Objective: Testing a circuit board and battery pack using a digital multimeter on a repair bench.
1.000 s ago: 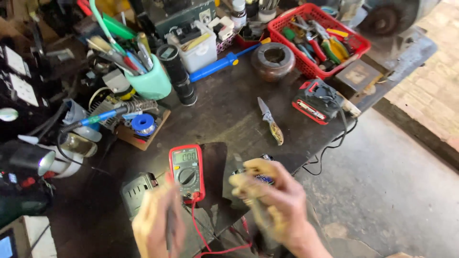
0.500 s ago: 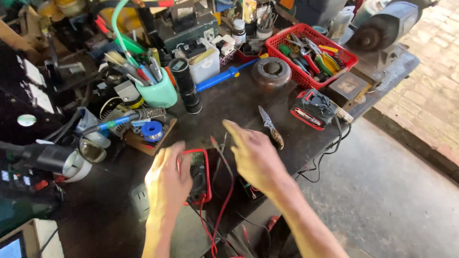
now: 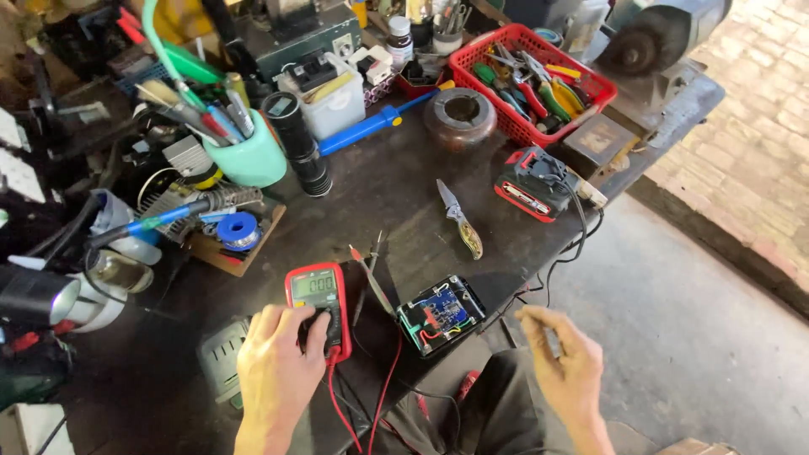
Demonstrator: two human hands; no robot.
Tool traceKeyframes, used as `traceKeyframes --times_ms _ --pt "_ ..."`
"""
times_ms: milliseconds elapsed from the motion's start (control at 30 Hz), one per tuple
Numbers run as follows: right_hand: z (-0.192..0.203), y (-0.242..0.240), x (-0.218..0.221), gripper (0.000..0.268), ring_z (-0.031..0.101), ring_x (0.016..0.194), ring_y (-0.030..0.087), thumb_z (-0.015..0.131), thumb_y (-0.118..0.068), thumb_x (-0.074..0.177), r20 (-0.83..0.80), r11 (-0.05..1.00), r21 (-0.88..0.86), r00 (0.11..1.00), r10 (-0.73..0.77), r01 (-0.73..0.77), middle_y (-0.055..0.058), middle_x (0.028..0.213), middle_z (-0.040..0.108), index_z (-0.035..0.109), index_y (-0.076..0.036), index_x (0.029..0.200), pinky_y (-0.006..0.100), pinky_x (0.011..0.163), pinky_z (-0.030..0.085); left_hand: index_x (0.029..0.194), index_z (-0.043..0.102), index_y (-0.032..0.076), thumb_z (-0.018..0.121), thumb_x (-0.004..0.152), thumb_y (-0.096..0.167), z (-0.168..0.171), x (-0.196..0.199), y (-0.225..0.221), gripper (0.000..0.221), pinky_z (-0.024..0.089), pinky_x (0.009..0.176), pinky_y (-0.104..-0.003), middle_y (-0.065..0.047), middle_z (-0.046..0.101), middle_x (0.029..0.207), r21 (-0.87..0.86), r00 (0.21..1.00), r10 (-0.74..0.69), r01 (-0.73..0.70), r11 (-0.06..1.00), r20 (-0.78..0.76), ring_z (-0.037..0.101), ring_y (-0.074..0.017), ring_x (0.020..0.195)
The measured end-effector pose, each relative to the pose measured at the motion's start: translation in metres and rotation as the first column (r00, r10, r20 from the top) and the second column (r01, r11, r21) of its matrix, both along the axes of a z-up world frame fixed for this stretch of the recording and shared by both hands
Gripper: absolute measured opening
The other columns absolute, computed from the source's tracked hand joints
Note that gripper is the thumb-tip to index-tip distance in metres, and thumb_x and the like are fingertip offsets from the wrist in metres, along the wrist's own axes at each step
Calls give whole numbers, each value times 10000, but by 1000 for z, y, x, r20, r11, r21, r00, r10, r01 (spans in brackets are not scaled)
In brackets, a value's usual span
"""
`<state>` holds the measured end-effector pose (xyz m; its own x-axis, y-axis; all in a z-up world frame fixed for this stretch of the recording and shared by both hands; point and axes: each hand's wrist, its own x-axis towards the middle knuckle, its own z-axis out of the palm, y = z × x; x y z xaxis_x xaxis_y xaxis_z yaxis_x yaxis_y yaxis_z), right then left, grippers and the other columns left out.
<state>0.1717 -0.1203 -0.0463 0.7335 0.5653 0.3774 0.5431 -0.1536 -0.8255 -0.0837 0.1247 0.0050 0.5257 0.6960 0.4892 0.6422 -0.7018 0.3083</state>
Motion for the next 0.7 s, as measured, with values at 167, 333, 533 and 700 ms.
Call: traceKeyframes --times_ms 167,333,533,700 --pt "-35 -3 -28 192 783 933 138 697 -40 906 -3 996 -14 996 -89 89 35 1038 818 763 -105 1074 238 856 606 1027 689 94 786 849 282 5 67 6 276 511 761 -427 -30 703 897 160 987 -115 132 978 -108 604 -292 916" --pt "-58 -37 -51 163 775 865 137 652 -208 958 -40 997 -57 998 40 -42 3 991 816 778 -147 1043 275 803 581 822 602 171 714 859 366 -18 124 9 228 381 682 -369 -4 586 622 338 856 69 127 932 -513 559 -232 820" --pt "-132 -104 -65 120 744 742 16 825 -200 804 -318 941 -296 912 -259 164 -47 842 881 859 -202 918 251 575 547 1290 620 91 661 780 105 -11 133 12 512 372 800 -388 -20 726 586 118 757 54 31 993 -651 668 -241 797" --pt "-111 -117 -69 193 901 903 216 760 -116 863 -613 896 -390 666 -425 212 139 910 929 871 -76 1016 291 923 721 882 619 215 605 925 247 43 91 -16 56 460 960 -461 6 653 740 -143 991 60 -77 987 -120 657 -304 946"
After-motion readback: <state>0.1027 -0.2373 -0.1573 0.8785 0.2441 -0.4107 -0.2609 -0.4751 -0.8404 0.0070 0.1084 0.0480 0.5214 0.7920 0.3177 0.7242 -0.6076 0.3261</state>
